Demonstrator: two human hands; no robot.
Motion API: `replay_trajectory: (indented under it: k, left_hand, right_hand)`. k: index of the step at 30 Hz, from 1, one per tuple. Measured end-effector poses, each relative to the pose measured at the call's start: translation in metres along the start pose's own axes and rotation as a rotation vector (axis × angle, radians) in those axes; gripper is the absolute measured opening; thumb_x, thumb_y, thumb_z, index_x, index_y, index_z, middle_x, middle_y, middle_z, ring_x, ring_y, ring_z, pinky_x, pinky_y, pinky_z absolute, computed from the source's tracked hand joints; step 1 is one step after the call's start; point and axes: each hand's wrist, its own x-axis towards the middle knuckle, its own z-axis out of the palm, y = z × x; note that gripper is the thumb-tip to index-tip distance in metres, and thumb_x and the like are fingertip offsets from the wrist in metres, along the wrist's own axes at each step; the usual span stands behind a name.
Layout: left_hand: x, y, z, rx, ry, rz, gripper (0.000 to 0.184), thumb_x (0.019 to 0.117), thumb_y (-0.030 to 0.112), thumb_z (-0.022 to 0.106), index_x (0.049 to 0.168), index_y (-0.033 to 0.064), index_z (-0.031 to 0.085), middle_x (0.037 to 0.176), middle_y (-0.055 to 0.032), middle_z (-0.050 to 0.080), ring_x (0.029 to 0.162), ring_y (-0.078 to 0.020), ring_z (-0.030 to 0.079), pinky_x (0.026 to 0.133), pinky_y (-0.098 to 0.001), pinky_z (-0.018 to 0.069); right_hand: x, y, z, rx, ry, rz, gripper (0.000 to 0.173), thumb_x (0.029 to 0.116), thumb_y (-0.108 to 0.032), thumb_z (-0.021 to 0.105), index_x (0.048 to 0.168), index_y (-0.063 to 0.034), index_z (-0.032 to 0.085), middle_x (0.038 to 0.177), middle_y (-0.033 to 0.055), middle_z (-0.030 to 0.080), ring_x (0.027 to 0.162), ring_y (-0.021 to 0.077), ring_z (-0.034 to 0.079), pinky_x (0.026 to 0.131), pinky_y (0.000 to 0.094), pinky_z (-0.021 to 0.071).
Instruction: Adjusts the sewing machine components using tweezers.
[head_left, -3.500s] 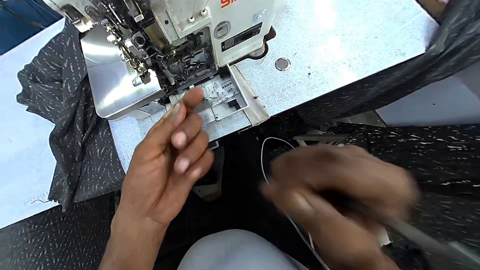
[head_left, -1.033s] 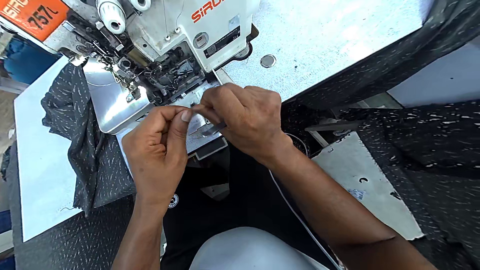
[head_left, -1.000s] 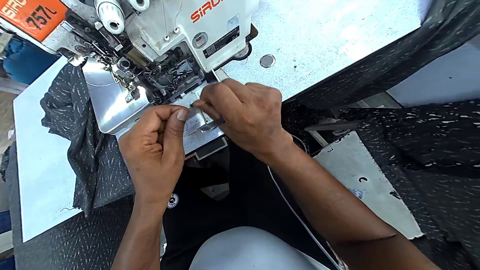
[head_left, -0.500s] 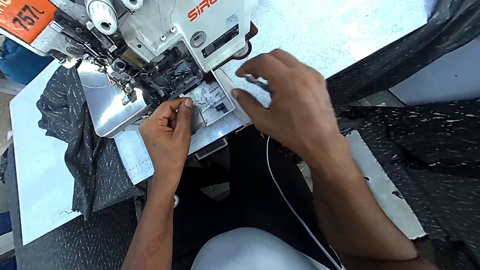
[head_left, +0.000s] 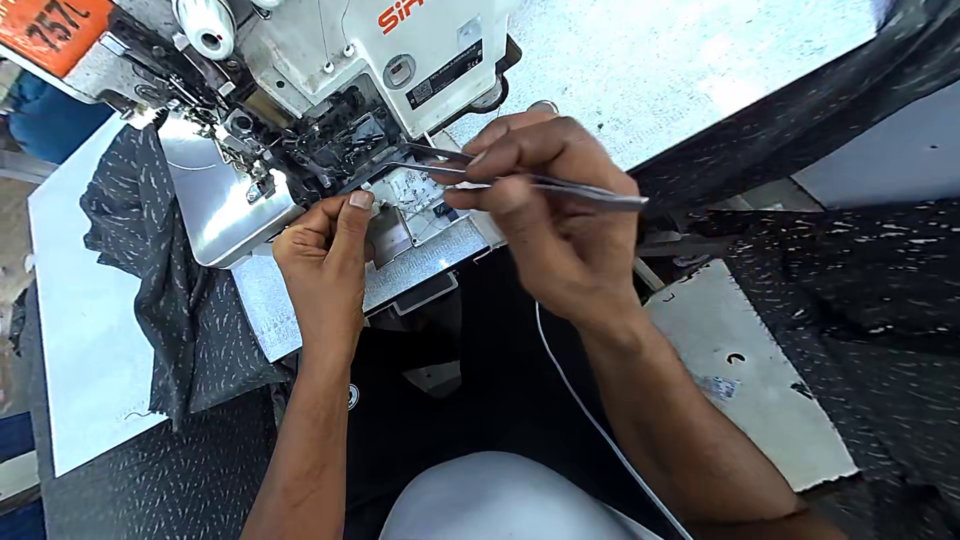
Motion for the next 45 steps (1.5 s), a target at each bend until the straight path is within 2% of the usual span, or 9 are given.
replay_trajectory:
  k: [2, 5, 11, 24, 27, 29, 31, 34, 45]
  left_hand:
    - [0.000, 0.000, 0.000, -0.017, 0.004, -0.018, 0.015, 0.1030, 0.018, 0.064, 0.100, 0.0067, 0.074, 0.062, 0.0048, 0.055, 0.042, -0.0034, 0.038, 0.037, -0.0174, 0.0306]
    - [0.000, 0.000, 0.000, -0.027, 0.005, -0.034, 0.015, 0.1030, 0.018, 0.064, 0.099, 0.0074, 0.074, 0.063, 0.0048, 0.055, 0.042, -0.0040, 0.036, 0.037, -0.0181, 0.0293]
    - [0.000, 0.001, 0.000, -0.066, 0.014, -0.070, 0.016, 0.1039, 0.018, 0.063, 0.097, 0.0080, 0.074, 0.060, 0.0054, 0.051, 0.041, -0.0037, 0.034, 0.037, -0.0175, 0.0278]
    - [0.000, 0.004, 0.000, -0.172, -0.017, -0.109, 0.017, 0.1044, 0.017, 0.061, 0.100, 0.0063, 0.074, 0.057, 0.0058, 0.046, 0.040, -0.0027, 0.031, 0.035, -0.0165, 0.0258]
    - [0.001, 0.001, -0.006, -0.121, -0.114, -0.060, 0.026, 0.1076, 0.018, 0.050, 0.118, 0.0062, 0.071, 0.059, 0.0079, 0.040, 0.042, -0.0033, 0.031, 0.037, -0.0171, 0.0275]
    - [0.003, -0.001, -0.012, 0.073, -0.205, 0.030, 0.037, 0.1050, 0.015, 0.041, 0.129, 0.0062, 0.068, 0.062, 0.0059, 0.044, 0.044, -0.0048, 0.034, 0.039, -0.0190, 0.0295]
    - [0.005, 0.001, -0.014, 0.353, -0.255, 0.123, 0.035, 0.1039, 0.017, 0.045, 0.125, 0.0090, 0.071, 0.066, 0.0052, 0.054, 0.048, -0.0045, 0.041, 0.044, -0.0214, 0.0340]
    - [0.004, 0.001, -0.008, 0.519, -0.205, 0.213, 0.028, 0.1000, 0.021, 0.057, 0.119, 0.0097, 0.074, 0.061, 0.0095, 0.052, 0.046, 0.0000, 0.040, 0.043, -0.0186, 0.0333]
    - [0.000, -0.002, -0.005, 0.458, -0.154, 0.180, 0.021, 0.1022, 0.021, 0.060, 0.114, 0.0097, 0.074, 0.058, 0.0081, 0.048, 0.043, -0.0013, 0.036, 0.041, -0.0181, 0.0297]
  right_hand:
    - [-0.003, 0.007, 0.003, -0.053, -0.021, -0.033, 0.012, 0.0929, 0.005, 0.070, 0.103, 0.0101, 0.067, 0.105, 0.0179, 0.068, 0.095, 0.0226, 0.072, 0.083, 0.0362, 0.0653]
    - [-0.004, 0.015, 0.004, -0.192, -0.058, -0.119, 0.011, 0.0872, 0.007, 0.075, 0.098, 0.0090, 0.072, 0.098, 0.0171, 0.075, 0.091, 0.0196, 0.075, 0.084, 0.0337, 0.0650]
    - [-0.002, 0.019, 0.004, -0.257, -0.088, -0.188, 0.008, 0.0866, 0.008, 0.074, 0.094, 0.0077, 0.074, 0.095, 0.0170, 0.076, 0.091, 0.0208, 0.076, 0.085, 0.0342, 0.0650]
    - [-0.004, 0.023, 0.003, -0.171, -0.080, -0.149, 0.007, 0.0869, 0.011, 0.072, 0.094, 0.0086, 0.073, 0.095, 0.0172, 0.076, 0.090, 0.0198, 0.076, 0.082, 0.0324, 0.0651]
    - [-0.006, 0.020, 0.003, -0.114, -0.046, -0.135, 0.008, 0.0863, 0.012, 0.072, 0.093, 0.0089, 0.072, 0.095, 0.0173, 0.076, 0.091, 0.0204, 0.076, 0.083, 0.0328, 0.0654]
    - [-0.003, 0.018, 0.003, -0.094, -0.013, -0.135, 0.009, 0.0855, 0.011, 0.072, 0.093, 0.0078, 0.070, 0.095, 0.0170, 0.077, 0.089, 0.0207, 0.077, 0.080, 0.0333, 0.0658]
    - [0.002, 0.018, 0.005, -0.109, 0.018, -0.136, 0.009, 0.0856, 0.011, 0.072, 0.093, 0.0071, 0.069, 0.094, 0.0163, 0.076, 0.086, 0.0187, 0.076, 0.075, 0.0309, 0.0653]
    - [0.011, 0.023, 0.013, -0.161, 0.036, -0.117, 0.009, 0.0868, 0.010, 0.072, 0.094, 0.0077, 0.069, 0.094, 0.0162, 0.075, 0.083, 0.0166, 0.075, 0.072, 0.0299, 0.0647]
    - [0.023, 0.038, 0.035, -0.327, -0.017, -0.103, 0.004, 0.0886, 0.008, 0.072, 0.092, 0.0058, 0.072, 0.092, 0.0148, 0.075, 0.081, 0.0136, 0.073, 0.071, 0.0263, 0.0619]
